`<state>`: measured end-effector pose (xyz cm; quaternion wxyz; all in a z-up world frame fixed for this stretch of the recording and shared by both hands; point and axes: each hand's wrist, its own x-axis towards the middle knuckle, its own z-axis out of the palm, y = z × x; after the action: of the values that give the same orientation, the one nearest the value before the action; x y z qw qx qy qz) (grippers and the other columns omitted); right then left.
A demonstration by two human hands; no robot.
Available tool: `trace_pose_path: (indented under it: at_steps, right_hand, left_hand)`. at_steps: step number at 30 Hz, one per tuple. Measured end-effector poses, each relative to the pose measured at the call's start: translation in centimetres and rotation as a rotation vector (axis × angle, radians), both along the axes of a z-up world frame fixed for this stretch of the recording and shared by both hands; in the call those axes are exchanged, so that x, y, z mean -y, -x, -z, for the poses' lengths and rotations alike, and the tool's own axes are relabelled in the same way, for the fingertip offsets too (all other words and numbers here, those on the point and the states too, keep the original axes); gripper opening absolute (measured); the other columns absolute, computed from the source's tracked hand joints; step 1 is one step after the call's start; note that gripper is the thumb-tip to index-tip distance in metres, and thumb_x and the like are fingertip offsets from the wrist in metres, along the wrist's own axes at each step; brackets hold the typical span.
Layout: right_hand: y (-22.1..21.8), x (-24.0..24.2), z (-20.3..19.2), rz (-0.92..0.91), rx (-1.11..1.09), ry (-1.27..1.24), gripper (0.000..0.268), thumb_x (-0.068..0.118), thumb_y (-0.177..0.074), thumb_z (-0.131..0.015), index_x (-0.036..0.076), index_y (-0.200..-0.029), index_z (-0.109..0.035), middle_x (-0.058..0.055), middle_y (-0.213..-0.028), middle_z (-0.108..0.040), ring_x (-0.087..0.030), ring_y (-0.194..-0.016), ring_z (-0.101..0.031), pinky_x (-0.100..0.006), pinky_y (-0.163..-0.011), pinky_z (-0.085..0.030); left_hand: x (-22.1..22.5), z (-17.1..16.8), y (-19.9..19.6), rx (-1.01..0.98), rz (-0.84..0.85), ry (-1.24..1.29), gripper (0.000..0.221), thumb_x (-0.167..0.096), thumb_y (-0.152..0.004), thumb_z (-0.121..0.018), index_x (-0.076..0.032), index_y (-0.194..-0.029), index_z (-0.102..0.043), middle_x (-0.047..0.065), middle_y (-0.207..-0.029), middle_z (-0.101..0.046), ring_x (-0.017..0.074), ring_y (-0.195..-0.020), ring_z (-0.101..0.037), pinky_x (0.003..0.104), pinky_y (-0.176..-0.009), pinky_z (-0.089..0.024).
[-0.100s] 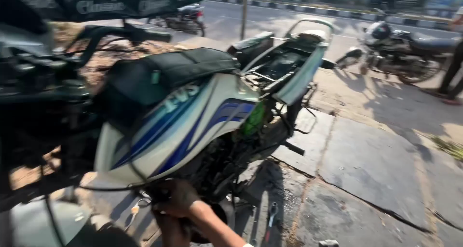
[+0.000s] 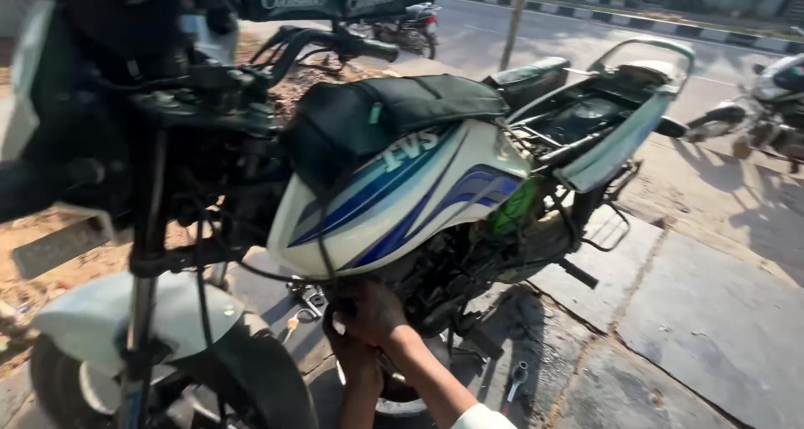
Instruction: Replacing parts and repairing a motorcycle engine area.
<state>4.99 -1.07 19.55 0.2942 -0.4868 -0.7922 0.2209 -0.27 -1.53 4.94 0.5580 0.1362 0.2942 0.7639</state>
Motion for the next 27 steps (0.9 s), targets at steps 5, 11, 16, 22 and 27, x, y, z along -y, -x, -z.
trace_pose_path:
  at_steps: [5, 11, 16, 22, 27]
  right_hand:
    - [-0.4, 2.1, -0.7, 0.180, -0.136, -0.307, 0.023, 0.020, -0.085, -0.071, 0.013, -0.104, -0.082, -0.015, -0.096, -0.078, -0.038, -0.087, -0.072, -0.046, -0.073, -0.058]
    - [-5.0, -2.6, 8.0, 0.435, -0.632, 0.369, 0.018, 0.018, -0.093, -0.071, 0.005, -0.103, -0.079, -0.014, -0.079, -0.075, -0.018, -0.061, -0.067, -0.035, -0.054, -0.051]
    - [-6.2, -1.7, 6.5, 0.148, -0.822, 0.911, 0.024, 0.013, -0.100, -0.057, -0.005, -0.101, -0.072, -0.015, -0.072, -0.072, -0.023, -0.057, -0.070, -0.031, -0.044, -0.053]
    - [-7.3, -2.5, 10.1, 0.198, -0.712, 0.832, 0.033, 0.027, -0.104, -0.055, -0.001, -0.105, -0.073, -0.013, -0.077, -0.068, -0.017, -0.055, -0.064, -0.031, -0.048, -0.056]
    - [-6.2, -0.6, 6.7, 0.286, -0.597, 0.893, 0.038, 0.038, -0.102, -0.049, 0.008, -0.107, -0.072, -0.009, -0.081, -0.067, -0.015, -0.062, -0.065, -0.035, -0.051, -0.053]
  left_hand:
    - [1.1, -2.4, 0.2, -0.111, -0.094, -0.126, 0.076, -0.016, -0.083, -0.073, -0.025, -0.146, -0.032, 0.005, -0.121, -0.066, 0.0125, -0.101, -0.069, 0.032, -0.075, -0.060]
    - [3.7, -4.0, 0.7, -0.416, -0.014, 0.290, 0.050, -0.029, -0.095, -0.072, -0.014, -0.139, -0.054, 0.002, -0.096, -0.061, 0.0146, -0.075, -0.056, 0.034, -0.061, -0.047]
    - [1.0, 2.4, 1.8, -0.646, 0.089, -0.184, 0.043, -0.034, -0.106, -0.050, -0.010, -0.140, -0.059, 0.000, -0.107, -0.073, 0.0094, -0.086, -0.065, 0.028, -0.075, -0.053]
    - [2.9, -1.3, 5.2, -0.158, 0.823, -0.078, 0.045, -0.053, -0.103, -0.047, -0.015, -0.121, -0.064, 0.005, -0.089, -0.071, 0.0148, -0.063, -0.064, 0.026, -0.047, -0.043]
    - [6.0, -8.5, 5.5, -0.272, 0.796, 0.152, 0.047, -0.050, -0.102, -0.049, -0.008, -0.119, -0.063, 0.004, -0.088, -0.070, 0.0097, -0.065, -0.065, 0.022, -0.052, -0.049]
